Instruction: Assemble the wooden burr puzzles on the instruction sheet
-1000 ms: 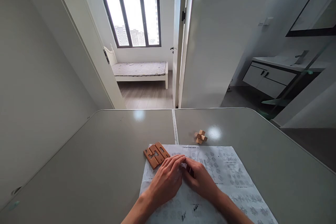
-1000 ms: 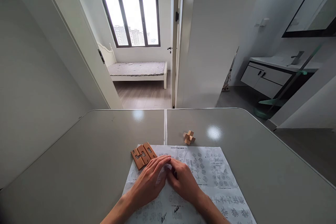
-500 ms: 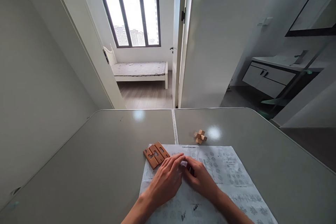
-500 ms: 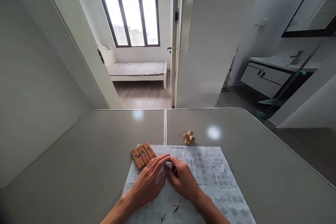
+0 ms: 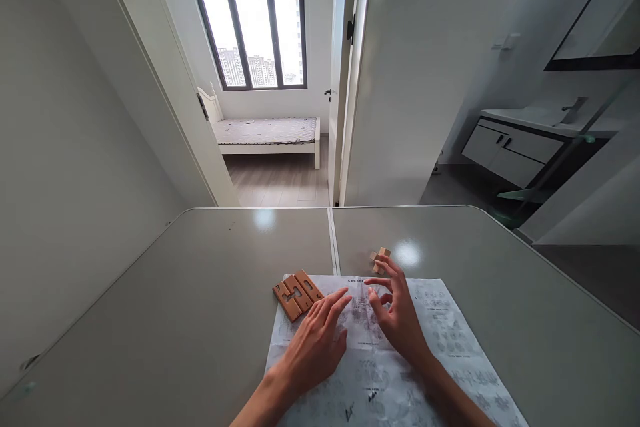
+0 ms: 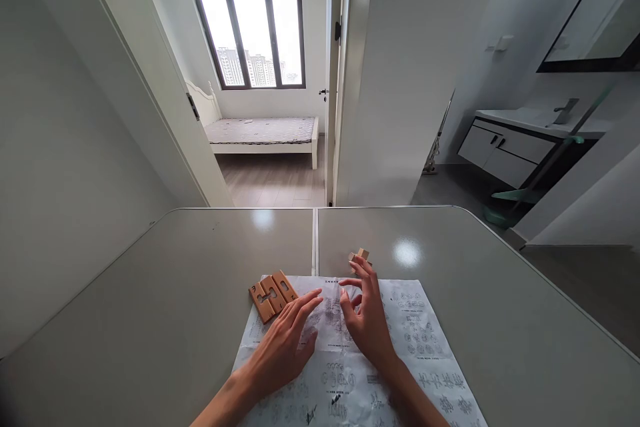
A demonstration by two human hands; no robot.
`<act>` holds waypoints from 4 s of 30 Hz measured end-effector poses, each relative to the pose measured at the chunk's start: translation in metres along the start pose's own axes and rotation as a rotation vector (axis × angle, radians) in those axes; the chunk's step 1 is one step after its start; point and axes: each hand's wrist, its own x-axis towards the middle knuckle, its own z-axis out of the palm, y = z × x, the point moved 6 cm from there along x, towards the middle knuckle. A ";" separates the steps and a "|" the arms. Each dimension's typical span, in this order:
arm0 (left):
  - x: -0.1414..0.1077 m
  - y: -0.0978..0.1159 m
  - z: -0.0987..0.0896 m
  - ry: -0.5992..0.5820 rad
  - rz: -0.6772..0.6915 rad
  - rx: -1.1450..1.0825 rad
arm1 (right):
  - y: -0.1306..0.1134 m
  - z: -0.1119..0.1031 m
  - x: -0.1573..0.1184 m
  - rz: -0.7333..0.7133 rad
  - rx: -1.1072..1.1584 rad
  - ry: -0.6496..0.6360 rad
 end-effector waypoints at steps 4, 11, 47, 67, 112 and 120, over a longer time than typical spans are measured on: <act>0.000 -0.002 0.002 -0.009 -0.008 -0.005 | 0.008 -0.001 0.006 0.014 0.010 -0.004; -0.001 -0.004 0.004 -0.028 -0.015 -0.010 | 0.024 0.004 0.009 0.056 0.002 -0.050; -0.001 -0.008 -0.015 0.265 -0.088 -0.139 | -0.008 0.008 -0.008 0.214 0.550 -0.269; 0.001 -0.013 -0.027 0.227 -0.318 -0.567 | -0.026 0.032 -0.025 0.214 0.432 -0.592; 0.003 -0.009 -0.020 0.187 -0.288 -0.720 | -0.014 0.049 -0.032 0.431 0.828 -0.616; 0.003 -0.005 -0.015 0.116 -0.305 -0.935 | -0.026 0.056 -0.043 0.530 0.992 -0.834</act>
